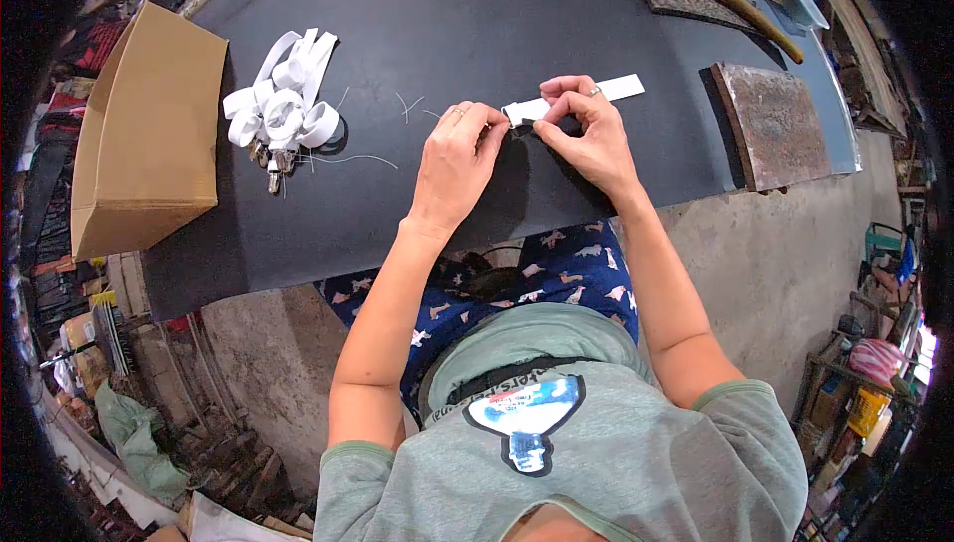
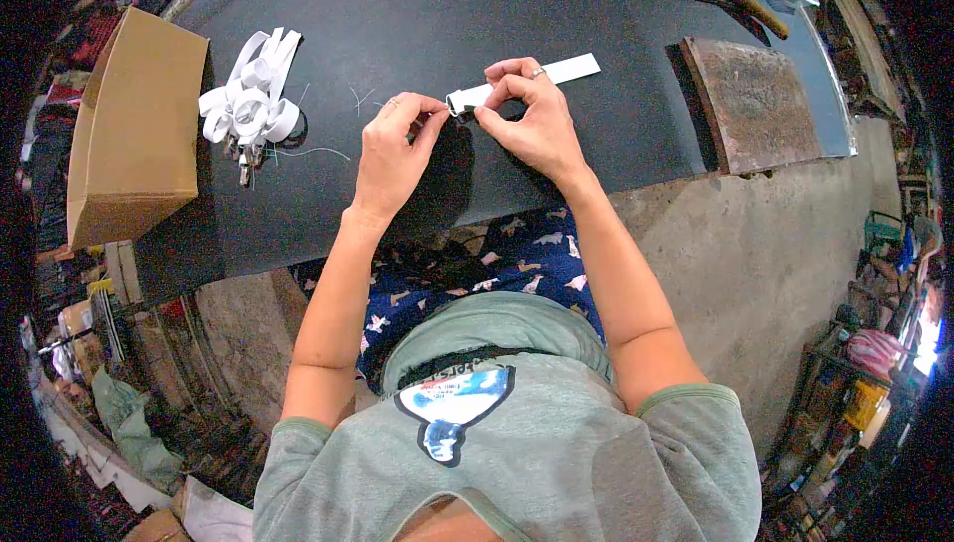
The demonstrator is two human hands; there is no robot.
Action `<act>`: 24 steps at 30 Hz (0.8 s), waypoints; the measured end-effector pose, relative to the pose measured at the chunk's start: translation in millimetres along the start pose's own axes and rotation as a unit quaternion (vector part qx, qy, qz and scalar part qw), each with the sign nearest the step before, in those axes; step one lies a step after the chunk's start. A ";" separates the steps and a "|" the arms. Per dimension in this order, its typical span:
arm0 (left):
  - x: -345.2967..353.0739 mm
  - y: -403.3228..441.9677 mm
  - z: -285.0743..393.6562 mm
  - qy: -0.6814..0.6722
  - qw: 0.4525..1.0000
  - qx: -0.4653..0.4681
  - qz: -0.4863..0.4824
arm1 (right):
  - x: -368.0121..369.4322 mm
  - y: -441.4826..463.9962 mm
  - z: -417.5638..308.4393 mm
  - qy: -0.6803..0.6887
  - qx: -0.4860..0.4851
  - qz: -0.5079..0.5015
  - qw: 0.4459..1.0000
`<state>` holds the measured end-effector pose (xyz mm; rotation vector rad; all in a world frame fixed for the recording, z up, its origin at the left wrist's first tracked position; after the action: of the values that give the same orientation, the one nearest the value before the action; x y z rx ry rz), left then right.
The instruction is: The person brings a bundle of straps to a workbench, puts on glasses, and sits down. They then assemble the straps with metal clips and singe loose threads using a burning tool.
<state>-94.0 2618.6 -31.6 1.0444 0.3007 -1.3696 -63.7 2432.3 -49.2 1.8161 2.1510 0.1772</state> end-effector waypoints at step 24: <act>-49.2 11.1 -43.5 0.134 0.990 -0.034 0.012 | -6.2 0.4 8.0 0.265 0.102 0.048 0.958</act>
<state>-79.5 2681.5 -15.2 1.1717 0.5274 -1.1893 -59.9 2425.5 -55.6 2.1880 2.5084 0.5379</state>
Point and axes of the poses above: each hand's wrist, its own y-axis towards the middle knuckle, its own x-axis out of the palm, z = x × y, the point moved 2 cm from there along y, towards the middle knuckle, and after that the axes turned 12 degrees about y, right-handed, at the moved point
